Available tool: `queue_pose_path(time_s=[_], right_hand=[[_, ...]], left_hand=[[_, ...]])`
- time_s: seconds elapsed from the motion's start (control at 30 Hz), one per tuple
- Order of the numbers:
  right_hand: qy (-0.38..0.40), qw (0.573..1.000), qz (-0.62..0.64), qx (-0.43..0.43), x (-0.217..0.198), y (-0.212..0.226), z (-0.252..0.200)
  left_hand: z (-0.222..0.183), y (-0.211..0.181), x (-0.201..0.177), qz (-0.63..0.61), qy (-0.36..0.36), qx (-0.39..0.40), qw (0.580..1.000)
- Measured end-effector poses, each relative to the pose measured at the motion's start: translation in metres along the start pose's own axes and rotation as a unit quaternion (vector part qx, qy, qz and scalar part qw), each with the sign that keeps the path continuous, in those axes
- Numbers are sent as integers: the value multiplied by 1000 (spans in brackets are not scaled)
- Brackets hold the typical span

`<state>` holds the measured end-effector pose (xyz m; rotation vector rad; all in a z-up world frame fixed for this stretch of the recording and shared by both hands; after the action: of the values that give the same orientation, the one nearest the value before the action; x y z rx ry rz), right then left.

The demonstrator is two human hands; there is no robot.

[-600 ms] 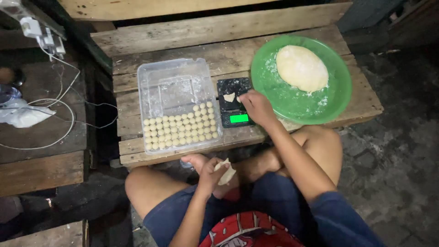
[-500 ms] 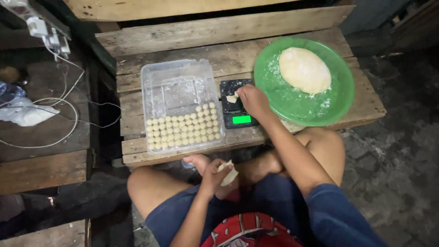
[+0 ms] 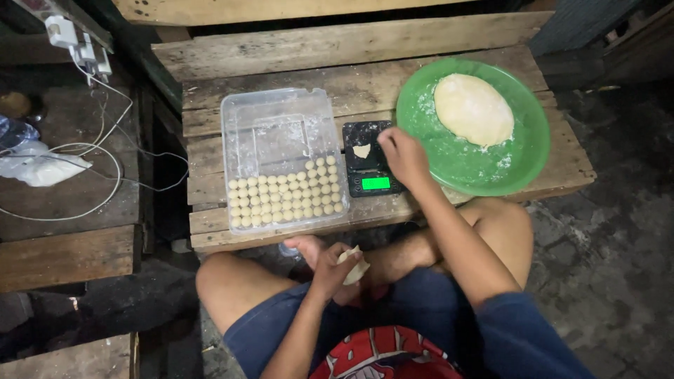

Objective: Weighing small portions of dough on a digital scale and rolling them into uniform balls.

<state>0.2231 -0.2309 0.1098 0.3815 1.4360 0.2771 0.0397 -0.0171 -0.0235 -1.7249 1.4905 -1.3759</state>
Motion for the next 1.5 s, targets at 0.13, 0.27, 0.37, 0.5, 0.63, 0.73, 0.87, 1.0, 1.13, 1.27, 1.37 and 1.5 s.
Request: queue_pose_path(time_s=[0.13,0.27,0.37,0.5,0.63,0.73,0.87,1.0,1.13,1.27,1.37,1.5], right_hand=[[-1,988,136,69,33,-29,-75],[-1,968,251,-16,66,-29,-168],[106,958,256,68,81,-21,-210],[206,920,316,105,98,-10,-221],[250,824,475,183,83,10,-213],[322,682,643,131,107,7,-213],[307,740,588,110,109,3,-215],[244,762,592,91,129,-17,-207],[202,797,547,159,115,-21,-199],[184,726,618,238,122,-29,-199],[183,716,622,258,125,-34,-198],[187,723,608,272,117,-29,-196]], left_hand=[[15,11,-17,-83,-14,-49,995],[22,21,-20,-77,7,8,997],[2,-3,-5,-80,30,42,995],[-11,-15,9,-65,95,50,992],[-3,25,-2,-228,-11,-124,966],[-3,27,-7,-288,207,-113,928],[8,68,-37,-291,80,-188,935],[15,69,-36,-349,89,-228,905],[9,48,-24,-346,114,-221,905],[6,36,-23,-335,114,-172,919],[7,37,-24,-341,88,-168,921],[9,40,-26,-346,58,-162,922]])
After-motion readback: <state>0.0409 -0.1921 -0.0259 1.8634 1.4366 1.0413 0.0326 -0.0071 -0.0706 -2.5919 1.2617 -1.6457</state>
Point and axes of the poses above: each hand's wrist, its own z-axis towards the middle knuckle, its own x-axis out of the palm, y = z × x, the point moved 5 cm from there along z, towards the middle knuckle, and after that the axes turned 14 degrees about -z, right-handed, at the moved point
